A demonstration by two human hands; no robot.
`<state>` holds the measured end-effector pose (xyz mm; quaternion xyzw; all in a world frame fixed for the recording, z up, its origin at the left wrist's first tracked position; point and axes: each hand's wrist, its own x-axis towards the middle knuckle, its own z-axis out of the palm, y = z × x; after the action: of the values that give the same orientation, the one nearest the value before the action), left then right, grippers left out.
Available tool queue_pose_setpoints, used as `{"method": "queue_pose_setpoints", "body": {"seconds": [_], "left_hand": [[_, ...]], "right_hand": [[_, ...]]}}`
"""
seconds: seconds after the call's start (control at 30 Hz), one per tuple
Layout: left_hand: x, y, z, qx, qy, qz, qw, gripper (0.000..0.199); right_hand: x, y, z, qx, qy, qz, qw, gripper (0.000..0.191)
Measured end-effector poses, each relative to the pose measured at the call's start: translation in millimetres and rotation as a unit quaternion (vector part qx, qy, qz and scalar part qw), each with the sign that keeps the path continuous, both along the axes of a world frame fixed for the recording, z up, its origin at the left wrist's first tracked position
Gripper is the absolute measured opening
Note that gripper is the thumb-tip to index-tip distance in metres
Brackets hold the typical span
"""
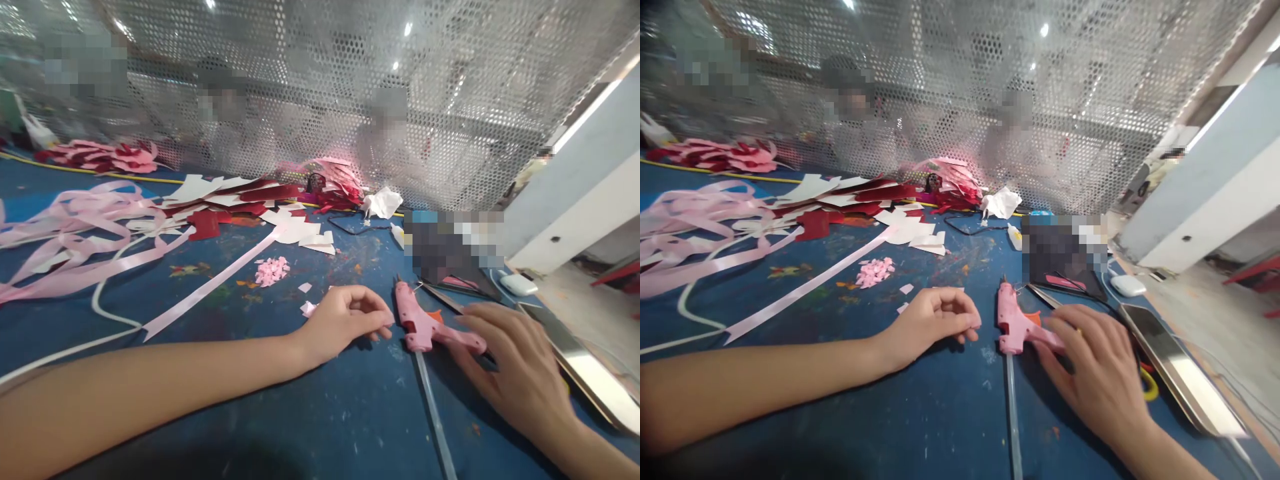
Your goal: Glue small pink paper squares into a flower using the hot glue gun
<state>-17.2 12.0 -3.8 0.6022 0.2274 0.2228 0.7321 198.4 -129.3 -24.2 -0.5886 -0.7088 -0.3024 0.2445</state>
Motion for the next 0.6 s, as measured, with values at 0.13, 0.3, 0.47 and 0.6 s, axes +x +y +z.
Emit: {"method": "queue_pose_setpoints", "body": {"seconds": [0.13, 0.3, 0.47, 0.6], "left_hand": [[1.1, 1.8, -2.6, 0.008, 0.017, -0.014, 1.000, 0.014], [2.2, 3.3, -2.0, 0.031, 0.029, -0.017, 0.999, 0.012], [3.4, 2.9, 0.0, 0.063, 0.036, -0.013, 0.997, 0.011], [3.8, 2.2, 1.3, 0.081, 0.043, -0.018, 0.996, 0.012]], "right_hand": [[46.5, -48.4, -13.9, 0.017, 0.042, -0.224, 0.973, 0.062], [75.3, -91.7, -23.4, -0.039, 0.083, -0.265, 0.960, 0.065], [86.9, -103.3, -27.7, 0.008, 0.061, -0.281, 0.958, 0.069], [99.7, -103.8, -38.2, -0.040, 0.106, -0.324, 0.939, 0.071]]}}
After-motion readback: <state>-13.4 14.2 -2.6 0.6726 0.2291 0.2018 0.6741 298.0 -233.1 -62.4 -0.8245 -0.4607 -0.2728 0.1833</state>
